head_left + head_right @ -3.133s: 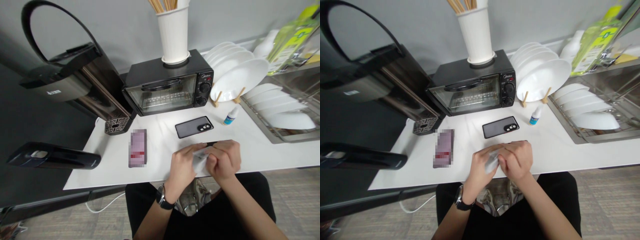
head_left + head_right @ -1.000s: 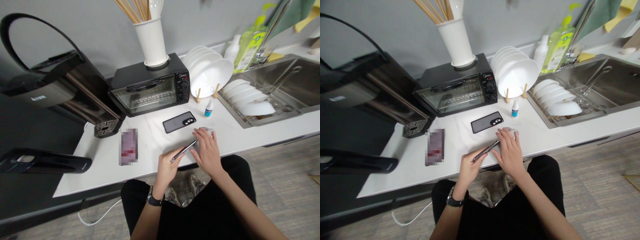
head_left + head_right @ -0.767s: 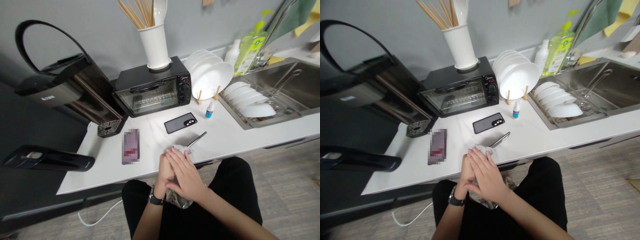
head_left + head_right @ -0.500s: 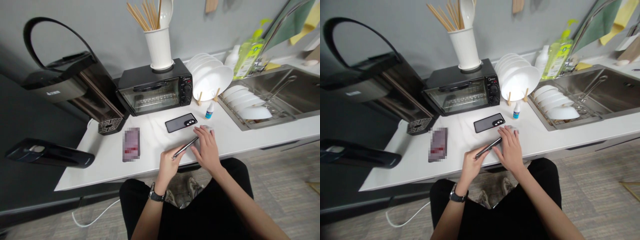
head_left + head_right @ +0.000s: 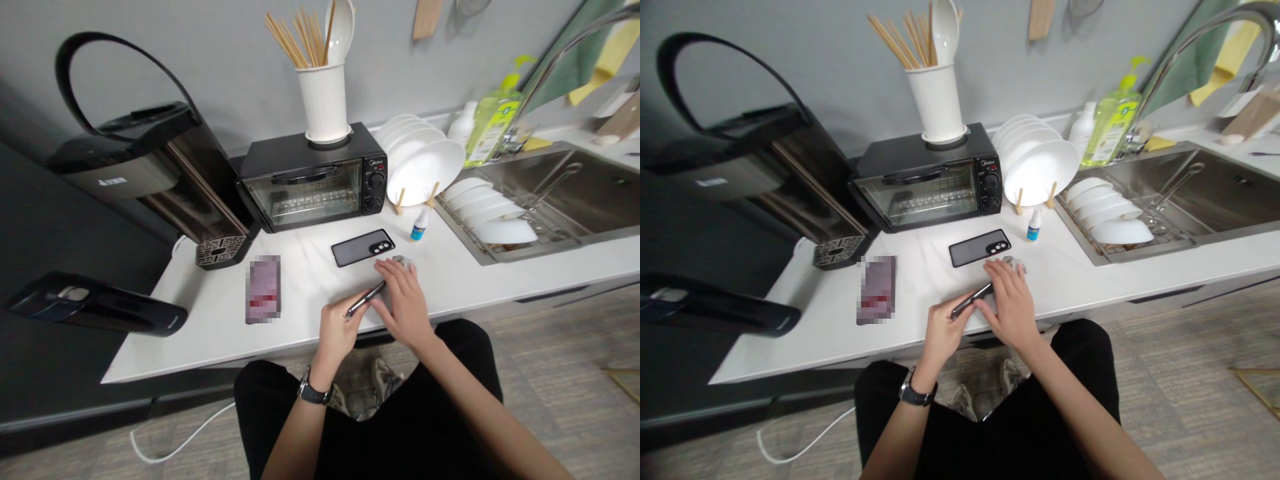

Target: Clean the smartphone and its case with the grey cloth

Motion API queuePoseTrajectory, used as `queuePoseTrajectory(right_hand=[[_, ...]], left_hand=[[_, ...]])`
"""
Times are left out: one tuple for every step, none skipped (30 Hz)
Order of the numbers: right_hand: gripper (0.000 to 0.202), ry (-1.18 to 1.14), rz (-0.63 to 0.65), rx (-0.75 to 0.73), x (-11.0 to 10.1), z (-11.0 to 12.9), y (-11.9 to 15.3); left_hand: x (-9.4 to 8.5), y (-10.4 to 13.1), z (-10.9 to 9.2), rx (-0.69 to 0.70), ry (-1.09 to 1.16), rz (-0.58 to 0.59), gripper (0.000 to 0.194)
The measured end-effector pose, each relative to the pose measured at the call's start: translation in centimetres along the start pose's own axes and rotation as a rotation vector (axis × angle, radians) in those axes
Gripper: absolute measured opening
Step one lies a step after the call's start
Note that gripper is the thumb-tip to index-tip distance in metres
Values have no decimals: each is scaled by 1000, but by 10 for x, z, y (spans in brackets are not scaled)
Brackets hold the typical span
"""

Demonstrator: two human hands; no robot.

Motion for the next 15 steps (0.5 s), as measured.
queuePoseTrajectory(right_hand=[[63,-24,49,-46,4,15,3],[67,-43,117,-115,9,32,8],[74,-52,158,-167,13,47,12],[79,-53,194,-216,16,57,16],[80,-45,210,-255,17,60,18],[78,-28,203,-274,15,57,18],[73,-8,177,-272,13,47,15],[67,10,136,-246,9,32,11],[63,21,83,-198,5,17,6],[61,24,28,-136,1,2,1],[61,17,-18,-77,-2,-8,-3],[62,0,-48,-33,-4,-12,-5],[64,-24,-57,-17,-4,-9,-6],[67,-55,-43,-39,-3,1,-6],[69,-85,-11,-89,0,14,-4]], left_hand=[[-1,1,3,9,-31,-6,22],[-2,2,7,18,-63,-10,21],[-4,4,11,27,-90,-13,22],[-5,5,14,33,-108,-15,24],[-6,6,16,35,-118,-16,25],[-7,6,16,33,-118,-20,25],[-6,6,14,29,-112,-23,23],[-6,6,11,23,-96,-24,22],[-5,5,7,14,-73,-24,22],[-4,4,4,4,-47,-24,23],[-3,3,1,-6,-21,-27,25],[-2,3,0,-14,-5,-29,26],[-2,2,0,-19,-7,-28,25],[-2,2,2,-19,-23,-28,23],[-2,3,5,-17,-47,-27,20]])
Point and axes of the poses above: each hand's wrist, its own y-axis away from the middle knuckle, its own x-axis out of the palm, z = x × y, the point moved 3 cm from there along -y, towards the middle knuckle, and after that the axes turned 1 degree about z, right-handed, at the moved point
